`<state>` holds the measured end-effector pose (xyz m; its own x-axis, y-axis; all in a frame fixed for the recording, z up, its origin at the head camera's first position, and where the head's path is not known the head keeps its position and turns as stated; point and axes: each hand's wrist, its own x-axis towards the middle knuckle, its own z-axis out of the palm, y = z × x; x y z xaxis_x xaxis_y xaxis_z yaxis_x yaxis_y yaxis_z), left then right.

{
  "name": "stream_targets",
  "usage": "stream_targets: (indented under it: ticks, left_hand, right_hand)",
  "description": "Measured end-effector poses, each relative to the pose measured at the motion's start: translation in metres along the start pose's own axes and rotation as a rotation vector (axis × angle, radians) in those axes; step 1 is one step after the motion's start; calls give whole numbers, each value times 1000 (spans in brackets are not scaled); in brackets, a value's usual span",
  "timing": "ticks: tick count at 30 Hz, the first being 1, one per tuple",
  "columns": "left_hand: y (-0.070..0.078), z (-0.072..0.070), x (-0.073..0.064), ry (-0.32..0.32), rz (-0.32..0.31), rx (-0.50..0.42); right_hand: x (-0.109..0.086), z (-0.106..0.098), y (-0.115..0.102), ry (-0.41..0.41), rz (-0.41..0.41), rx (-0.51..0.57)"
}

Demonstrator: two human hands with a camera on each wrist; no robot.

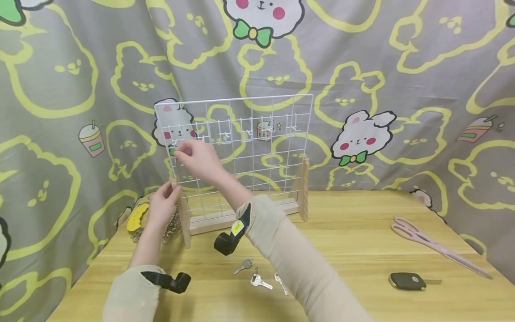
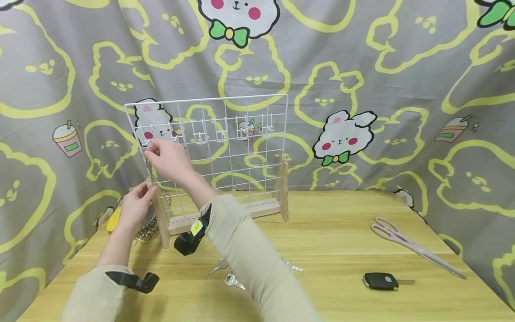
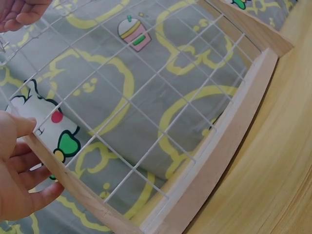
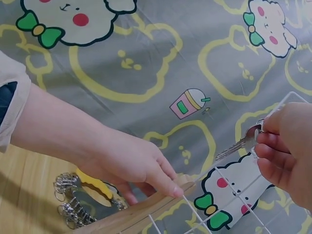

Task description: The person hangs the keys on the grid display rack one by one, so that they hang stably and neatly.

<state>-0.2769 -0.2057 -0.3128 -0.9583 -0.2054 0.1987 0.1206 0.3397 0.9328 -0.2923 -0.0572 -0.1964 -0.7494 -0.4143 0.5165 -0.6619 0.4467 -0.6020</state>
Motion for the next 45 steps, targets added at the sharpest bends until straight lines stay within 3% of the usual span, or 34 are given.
stream_targets:
  ticks: [6,28,36,45]
  left_hand:
    - [-1,-1,0,1,3,3]
    - [1,-1,-1,8,-3,12]
    - [1,-1,-1,-1,-7,4]
    - [0,-1,1,1,-7,-7]
  right_hand:
    - [2,1,-1,13,-6,4]
    - [2,4,-9,175,-14,92]
    - [3,10,-9,225,52,183]
    - [3,19,0,190,137,417]
